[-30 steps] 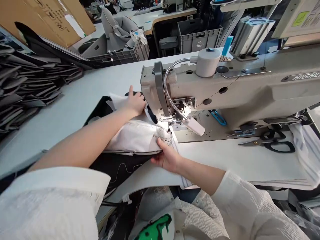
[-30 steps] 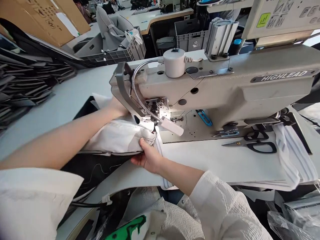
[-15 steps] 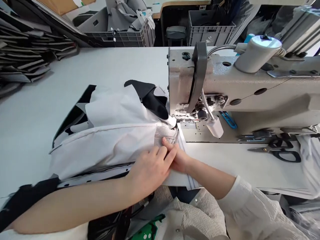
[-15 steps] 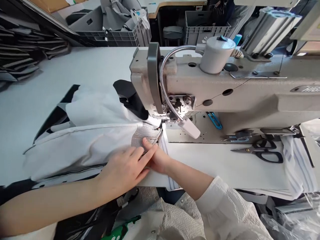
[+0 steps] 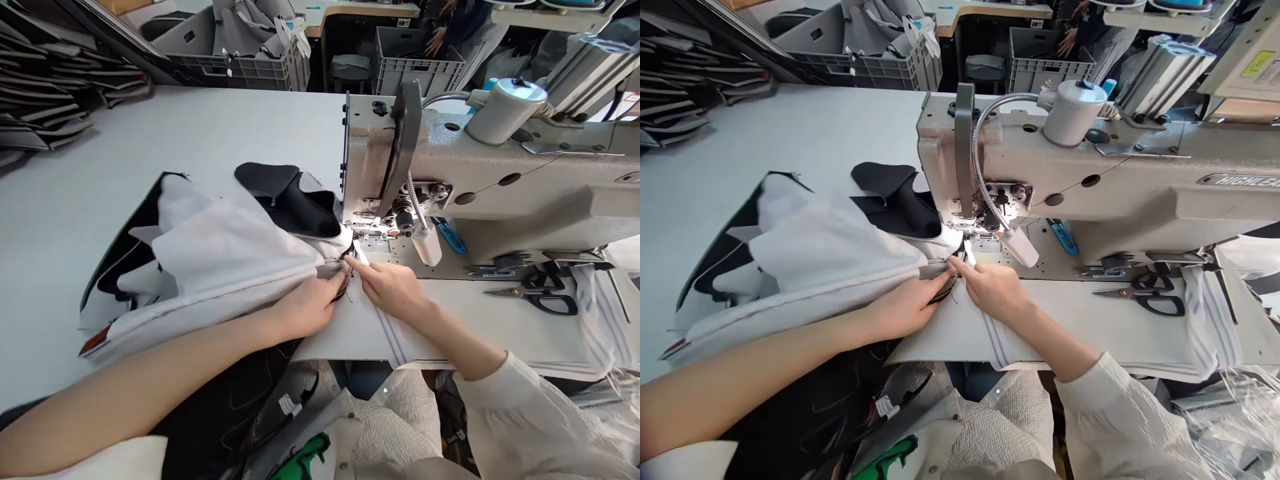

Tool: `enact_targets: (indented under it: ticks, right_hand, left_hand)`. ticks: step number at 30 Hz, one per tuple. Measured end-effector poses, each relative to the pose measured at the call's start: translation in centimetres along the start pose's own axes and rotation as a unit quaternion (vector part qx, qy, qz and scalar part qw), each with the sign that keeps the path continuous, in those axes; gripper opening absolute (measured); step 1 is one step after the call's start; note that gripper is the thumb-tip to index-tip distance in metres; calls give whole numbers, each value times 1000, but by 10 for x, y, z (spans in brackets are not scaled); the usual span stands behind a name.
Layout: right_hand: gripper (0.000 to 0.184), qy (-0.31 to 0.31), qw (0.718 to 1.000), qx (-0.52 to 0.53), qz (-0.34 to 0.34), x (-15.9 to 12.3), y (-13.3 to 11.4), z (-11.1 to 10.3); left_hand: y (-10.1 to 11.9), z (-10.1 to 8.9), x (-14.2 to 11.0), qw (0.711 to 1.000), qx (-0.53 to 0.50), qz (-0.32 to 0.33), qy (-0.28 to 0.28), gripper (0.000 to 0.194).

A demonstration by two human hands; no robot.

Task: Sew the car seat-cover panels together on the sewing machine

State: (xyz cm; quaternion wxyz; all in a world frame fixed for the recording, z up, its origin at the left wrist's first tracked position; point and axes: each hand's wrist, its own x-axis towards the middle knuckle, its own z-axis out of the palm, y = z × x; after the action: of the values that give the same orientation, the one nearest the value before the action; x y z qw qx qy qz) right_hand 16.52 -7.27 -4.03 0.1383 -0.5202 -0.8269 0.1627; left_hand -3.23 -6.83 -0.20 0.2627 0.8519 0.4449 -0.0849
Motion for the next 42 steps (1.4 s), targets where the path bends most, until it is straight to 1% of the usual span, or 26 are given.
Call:
enact_targets:
  ticks: [1, 2, 4, 6, 7, 8, 10, 12, 14, 16, 18, 21, 24, 27, 33, 36, 38, 40, 42]
  right_hand:
    - [49, -5, 999, -49, -8, 5, 3, 0]
    - [52, -20, 997, -75, -14, 9, 6, 1]
    - [56, -50, 995, -88, -24, 16, 11, 3]
    - [57, -58, 994, -83, -50, 16, 18, 4]
    - [56, -46, 994, -76, -63, 15, 23, 4]
    - [54, -20, 995, -66, -68, 12, 30, 4]
    - [47, 55, 996, -55, -46, 9, 44, 5]
    - [40, 114, 991, -64, -11, 9, 56, 9]
    - [38, 124, 989, -83, -8, 14, 61, 14]
    - [39, 112, 990, -82, -33, 21, 59, 21]
    - [39, 106, 990, -57, -68, 28, 52, 27]
    - [39, 106, 988, -28, -110, 32, 44, 31]
    - [36, 111, 986, -23, -125, 30, 42, 31]
    - [34, 125, 985, -24, -119, 28, 42, 29]
    - [30, 153, 982, -59, -94, 30, 40, 24]
    - [27, 166, 979, -66, -97, 31, 40, 24]
    - [26, 180, 977, -67, -93, 30, 40, 24]
    - [26, 191, 976, -69, -77, 30, 40, 25]
    - [26, 192, 977, -73, -61, 30, 40, 26]
  left_hand:
    - [2, 0, 2, 1000, -22, -1, -5, 64]
    - [3, 0, 5, 999, -36, -3, -13, 65]
    - [7, -1, 12, 998, -46, -2, -36, 66]
    - [9, -4, 18, 997, -43, 1, -64, 67]
    - [10, -6, 20, 996, -43, -1, -77, 69]
    - [10, -8, 21, 995, -46, -7, -87, 72]
    - [9, -11, 21, 994, -59, -19, -93, 79]
    - [7, -13, 19, 993, -81, -20, -79, 82]
    - [4, -12, 16, 991, -115, -10, -63, 81]
    - [1, -10, 15, 988, -148, -1, -53, 79]
    - [-2, -8, 15, 985, -164, 8, -46, 79]
    - [-3, -4, 17, 986, -163, 15, -41, 81]
    - [-1, -2, 21, 988, -150, 3, -47, 81]
    - [2, -3, 27, 991, -126, -9, -36, 79]
    - [5, -12, 44, 996, -78, -43, -24, 75]
    - [11, -15, 45, 997, -32, -64, -14, 73]
    - [17, -18, 39, 996, 11, -79, -30, 72]
    - [22, -20, 29, 992, 53, -93, -65, 73]
    - [25, -23, 20, 987, 68, -103, -98, 73]
